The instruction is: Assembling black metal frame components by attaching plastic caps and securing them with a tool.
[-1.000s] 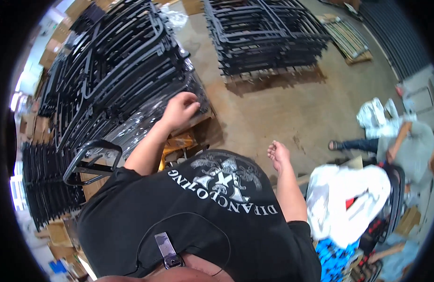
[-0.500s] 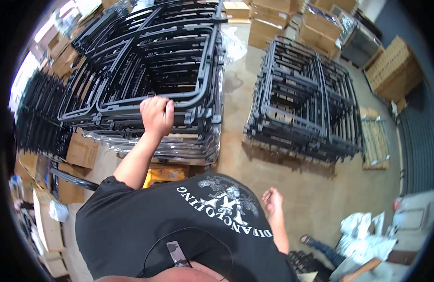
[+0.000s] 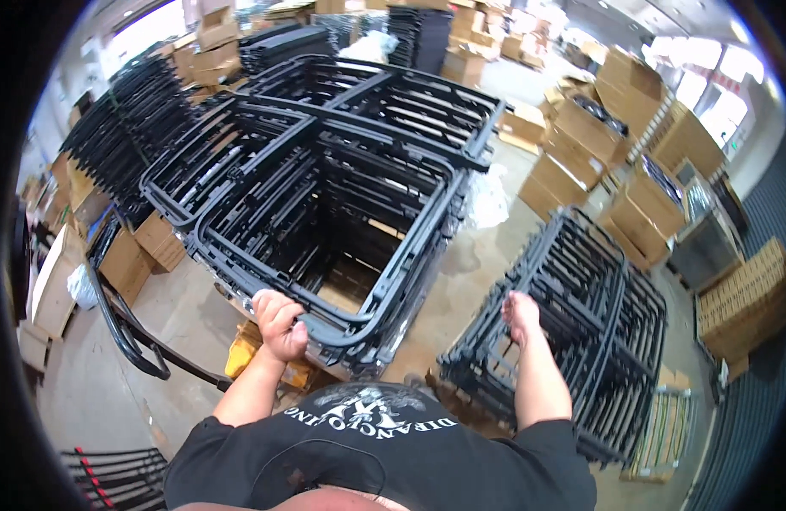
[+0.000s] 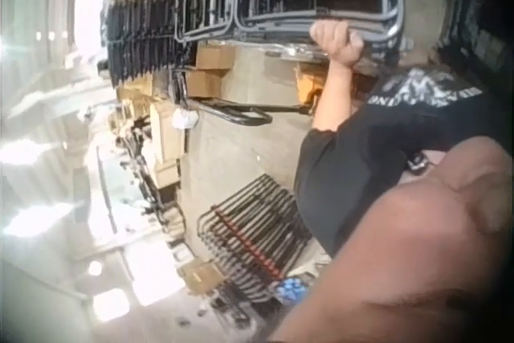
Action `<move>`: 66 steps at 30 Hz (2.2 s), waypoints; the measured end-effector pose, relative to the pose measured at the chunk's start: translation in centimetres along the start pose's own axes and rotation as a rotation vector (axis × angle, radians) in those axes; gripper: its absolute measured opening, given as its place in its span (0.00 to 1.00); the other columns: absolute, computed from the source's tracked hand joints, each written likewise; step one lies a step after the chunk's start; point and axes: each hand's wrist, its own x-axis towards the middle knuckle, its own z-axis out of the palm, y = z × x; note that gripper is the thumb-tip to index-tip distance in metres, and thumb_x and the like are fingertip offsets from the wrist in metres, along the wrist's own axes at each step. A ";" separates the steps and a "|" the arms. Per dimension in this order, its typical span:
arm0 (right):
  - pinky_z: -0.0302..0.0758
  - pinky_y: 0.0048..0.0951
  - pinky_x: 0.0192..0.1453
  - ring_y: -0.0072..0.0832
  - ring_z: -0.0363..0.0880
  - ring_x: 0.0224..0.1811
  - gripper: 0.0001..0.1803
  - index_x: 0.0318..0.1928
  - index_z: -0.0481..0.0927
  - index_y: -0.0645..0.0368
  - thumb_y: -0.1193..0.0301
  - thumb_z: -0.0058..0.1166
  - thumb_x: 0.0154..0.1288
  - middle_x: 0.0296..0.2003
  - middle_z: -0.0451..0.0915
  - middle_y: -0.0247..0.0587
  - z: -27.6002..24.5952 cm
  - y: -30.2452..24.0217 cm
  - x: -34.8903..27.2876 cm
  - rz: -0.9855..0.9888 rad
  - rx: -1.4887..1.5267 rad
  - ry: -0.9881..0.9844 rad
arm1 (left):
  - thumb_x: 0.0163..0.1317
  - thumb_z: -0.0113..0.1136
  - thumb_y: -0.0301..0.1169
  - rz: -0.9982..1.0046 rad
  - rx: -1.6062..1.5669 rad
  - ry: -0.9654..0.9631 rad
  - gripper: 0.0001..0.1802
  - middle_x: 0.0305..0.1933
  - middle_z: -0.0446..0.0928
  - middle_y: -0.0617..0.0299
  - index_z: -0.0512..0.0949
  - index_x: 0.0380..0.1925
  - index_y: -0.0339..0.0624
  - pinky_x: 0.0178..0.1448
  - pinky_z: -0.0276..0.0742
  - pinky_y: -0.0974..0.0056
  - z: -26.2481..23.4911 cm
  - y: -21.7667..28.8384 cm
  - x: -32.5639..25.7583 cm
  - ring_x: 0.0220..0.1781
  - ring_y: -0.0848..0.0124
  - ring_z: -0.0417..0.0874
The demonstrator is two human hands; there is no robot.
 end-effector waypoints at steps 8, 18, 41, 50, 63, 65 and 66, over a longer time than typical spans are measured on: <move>0.65 0.26 0.25 0.22 0.68 0.22 0.10 0.43 0.77 0.51 0.60 0.55 0.69 0.26 0.73 0.30 18.1 -27.0 24.5 -0.402 -0.110 -0.243 | 0.53 0.64 0.34 -0.451 0.126 -0.237 0.12 0.39 0.80 0.56 0.80 0.37 0.42 0.63 0.68 0.46 -0.2 6.0 3.3 0.45 0.52 0.78; 0.76 0.51 0.52 0.47 0.75 0.51 0.29 0.65 0.69 0.62 0.62 0.59 0.68 0.54 0.73 0.48 30.0 -33.1 39.2 -0.180 0.242 -0.229 | 0.54 0.70 0.47 -0.615 0.428 -0.317 0.19 0.35 0.82 0.59 0.84 0.34 0.43 0.68 0.65 0.50 4.6 13.8 5.0 0.44 0.59 0.81; 0.61 0.27 0.26 0.19 0.57 0.18 0.19 0.25 0.64 0.51 0.75 0.57 0.72 0.18 0.56 0.24 34.4 -32.8 5.2 -0.374 0.558 -0.952 | 0.56 0.68 0.48 -0.513 0.427 -0.257 0.18 0.31 0.80 0.58 0.82 0.28 0.44 0.61 0.66 0.52 4.3 13.9 4.0 0.41 0.56 0.80; 0.55 0.25 0.20 0.19 0.55 0.17 0.18 0.32 0.67 0.49 0.57 0.43 0.82 0.20 0.58 0.25 25.5 -31.0 -16.3 -0.508 0.379 -0.956 | 0.64 0.61 0.50 -0.559 0.398 -0.408 0.22 0.33 0.81 0.53 0.83 0.32 0.41 0.68 0.61 0.51 2.8 14.0 3.5 0.47 0.54 0.79; 0.49 0.20 0.17 0.14 0.47 0.17 0.15 0.37 0.69 0.51 0.59 0.43 0.83 0.21 0.55 0.23 1.6 -31.2 -30.0 -0.762 0.146 -0.587 | 0.64 0.60 0.51 -0.474 0.397 -0.300 0.22 0.36 0.82 0.55 0.84 0.33 0.42 0.67 0.62 0.50 2.7 12.9 1.6 0.47 0.55 0.80; 0.49 0.21 0.17 0.14 0.47 0.17 0.16 0.36 0.67 0.51 0.58 0.41 0.84 0.21 0.55 0.24 0.3 -29.3 -30.8 -0.771 0.181 -0.547 | 0.63 0.60 0.51 -0.453 0.396 -0.298 0.22 0.36 0.82 0.55 0.84 0.33 0.42 0.67 0.62 0.51 2.9 13.2 1.4 0.47 0.55 0.80; 0.49 0.21 0.17 0.14 0.47 0.17 0.16 0.36 0.67 0.51 0.58 0.41 0.84 0.21 0.55 0.24 -0.8 -28.9 -31.0 -0.772 0.184 -0.527 | 0.63 0.61 0.51 -0.433 0.398 -0.286 0.22 0.36 0.82 0.56 0.84 0.34 0.42 0.66 0.63 0.51 3.1 13.6 1.5 0.47 0.56 0.80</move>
